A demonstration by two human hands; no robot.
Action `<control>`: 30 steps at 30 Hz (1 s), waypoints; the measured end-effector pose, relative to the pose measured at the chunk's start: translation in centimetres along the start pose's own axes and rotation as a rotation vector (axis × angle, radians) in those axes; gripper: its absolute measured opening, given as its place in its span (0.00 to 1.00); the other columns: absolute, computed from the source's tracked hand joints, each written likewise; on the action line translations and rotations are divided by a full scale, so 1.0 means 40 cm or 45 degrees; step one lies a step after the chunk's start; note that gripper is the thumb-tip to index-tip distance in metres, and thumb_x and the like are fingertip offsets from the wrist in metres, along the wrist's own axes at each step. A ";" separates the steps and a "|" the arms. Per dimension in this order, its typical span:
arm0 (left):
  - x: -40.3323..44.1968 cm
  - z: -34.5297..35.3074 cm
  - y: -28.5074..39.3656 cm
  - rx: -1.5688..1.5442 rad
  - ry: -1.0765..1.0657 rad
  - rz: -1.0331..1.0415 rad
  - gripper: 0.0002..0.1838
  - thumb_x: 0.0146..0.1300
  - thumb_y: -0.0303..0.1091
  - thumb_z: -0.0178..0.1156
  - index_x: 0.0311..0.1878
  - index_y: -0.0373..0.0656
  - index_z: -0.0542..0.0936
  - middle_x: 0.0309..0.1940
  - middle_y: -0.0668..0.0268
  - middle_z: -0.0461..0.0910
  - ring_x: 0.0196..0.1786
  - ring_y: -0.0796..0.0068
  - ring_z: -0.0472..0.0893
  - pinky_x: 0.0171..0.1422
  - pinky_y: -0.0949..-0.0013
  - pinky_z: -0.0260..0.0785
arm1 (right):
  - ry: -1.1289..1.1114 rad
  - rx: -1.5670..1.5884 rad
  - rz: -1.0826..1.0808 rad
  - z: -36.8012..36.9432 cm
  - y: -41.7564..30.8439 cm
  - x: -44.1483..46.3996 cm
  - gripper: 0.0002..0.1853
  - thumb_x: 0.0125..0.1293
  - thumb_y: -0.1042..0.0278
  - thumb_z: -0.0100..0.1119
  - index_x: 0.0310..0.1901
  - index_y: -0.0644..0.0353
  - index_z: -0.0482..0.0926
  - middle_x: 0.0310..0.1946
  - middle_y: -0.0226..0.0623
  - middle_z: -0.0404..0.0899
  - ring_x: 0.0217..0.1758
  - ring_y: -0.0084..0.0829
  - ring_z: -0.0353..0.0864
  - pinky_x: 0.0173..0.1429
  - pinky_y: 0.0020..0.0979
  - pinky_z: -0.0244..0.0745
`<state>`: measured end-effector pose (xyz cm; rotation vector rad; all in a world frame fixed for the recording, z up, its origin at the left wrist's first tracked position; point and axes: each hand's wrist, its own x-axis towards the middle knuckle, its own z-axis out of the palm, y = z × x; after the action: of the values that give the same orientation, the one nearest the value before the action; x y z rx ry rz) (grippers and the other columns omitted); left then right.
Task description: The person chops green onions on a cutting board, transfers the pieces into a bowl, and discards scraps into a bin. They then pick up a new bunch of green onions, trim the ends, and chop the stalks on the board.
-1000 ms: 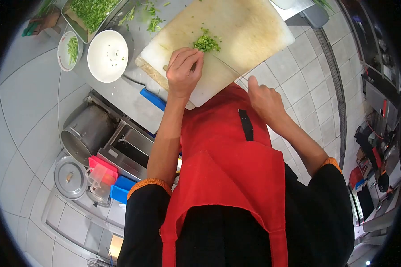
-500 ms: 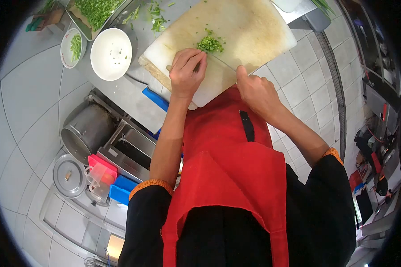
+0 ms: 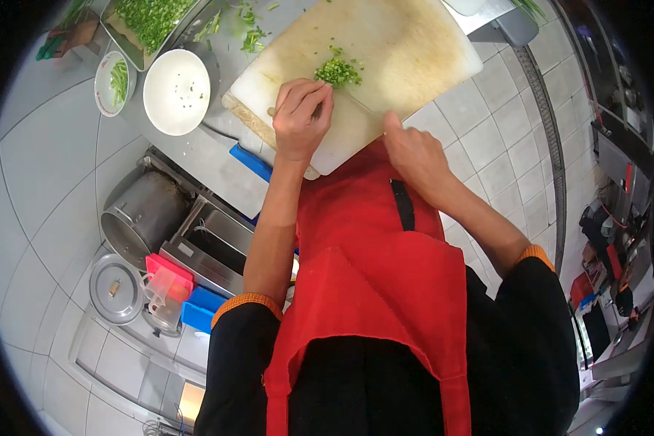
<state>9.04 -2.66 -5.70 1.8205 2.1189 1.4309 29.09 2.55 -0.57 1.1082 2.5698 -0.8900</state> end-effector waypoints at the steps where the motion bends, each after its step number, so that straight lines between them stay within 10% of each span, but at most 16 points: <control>1: -0.004 -0.001 0.000 0.001 0.003 -0.002 0.10 0.45 0.17 0.71 0.32 0.39 0.84 0.34 0.64 0.83 0.39 0.64 0.83 0.42 0.67 0.77 | -0.049 -0.019 0.061 0.002 0.014 -0.025 0.05 0.67 0.71 0.47 0.40 0.61 0.64 0.21 0.54 0.79 0.25 0.56 0.82 0.27 0.53 0.76; 30: -0.009 -0.004 -0.003 -0.026 0.003 -0.044 0.10 0.45 0.17 0.71 0.32 0.39 0.84 0.34 0.63 0.84 0.40 0.64 0.84 0.45 0.66 0.78 | -0.034 0.009 -0.015 -0.022 -0.035 0.056 0.04 0.65 0.74 0.47 0.38 0.62 0.63 0.20 0.54 0.79 0.26 0.57 0.83 0.28 0.53 0.78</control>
<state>8.97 -3.04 -5.86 1.7674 2.1182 1.4426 26.58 3.67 -0.14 1.0767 2.5559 -0.9109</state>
